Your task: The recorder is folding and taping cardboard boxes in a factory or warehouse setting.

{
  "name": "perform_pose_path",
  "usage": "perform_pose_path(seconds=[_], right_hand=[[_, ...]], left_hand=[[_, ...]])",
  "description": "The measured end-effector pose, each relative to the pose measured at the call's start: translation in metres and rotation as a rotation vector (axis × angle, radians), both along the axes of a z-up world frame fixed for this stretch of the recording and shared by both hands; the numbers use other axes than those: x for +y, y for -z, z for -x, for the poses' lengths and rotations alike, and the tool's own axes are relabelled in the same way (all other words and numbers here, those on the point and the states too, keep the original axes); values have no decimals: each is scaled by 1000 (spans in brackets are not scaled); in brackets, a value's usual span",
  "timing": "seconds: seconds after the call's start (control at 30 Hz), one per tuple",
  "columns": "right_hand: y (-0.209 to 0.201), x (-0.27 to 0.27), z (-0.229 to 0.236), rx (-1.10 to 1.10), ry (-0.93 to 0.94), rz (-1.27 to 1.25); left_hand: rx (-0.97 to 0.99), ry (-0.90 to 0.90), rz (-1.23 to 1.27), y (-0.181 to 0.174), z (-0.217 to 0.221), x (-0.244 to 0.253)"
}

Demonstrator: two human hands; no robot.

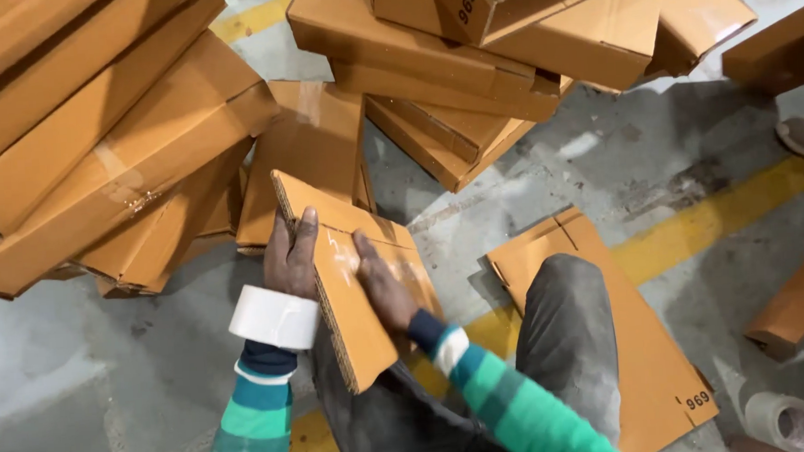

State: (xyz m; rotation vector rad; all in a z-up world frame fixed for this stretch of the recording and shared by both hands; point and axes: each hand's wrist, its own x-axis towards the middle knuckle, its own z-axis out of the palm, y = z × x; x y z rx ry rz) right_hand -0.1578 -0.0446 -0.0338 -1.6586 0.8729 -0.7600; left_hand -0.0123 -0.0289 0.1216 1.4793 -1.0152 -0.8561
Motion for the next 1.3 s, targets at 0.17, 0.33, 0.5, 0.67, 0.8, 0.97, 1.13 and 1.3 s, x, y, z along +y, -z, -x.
perform_pose_path(seconds=[0.17, 0.33, 0.5, 0.67, 0.8, 0.97, 1.13, 1.3], right_hand=[[-75, 15, 9, -143, -70, 148], [-73, 7, 8, -123, -92, 156], [-54, 10, 4, -92, -73, 194], [-86, 20, 18, -126, -77, 79], [-7, 6, 23, -127, -55, -29], [-26, 23, 13, -84, -42, -32], [-9, 19, 24, -146, -105, 166], [64, -2, 22, 17, 28, -137]], left_hand=[[51, 9, 34, -4, 14, -7], [53, -3, -9, 1, 8, -6], [9, 24, -40, -28, 21, 1], [-47, -5, -16, -7, 14, -9], [-68, -49, -54, -15, 19, -7], [27, -32, -14, -9, 14, -1], [-107, -38, -39, -5, 13, -6], [-17, -42, 27, 7, 9, -9]])
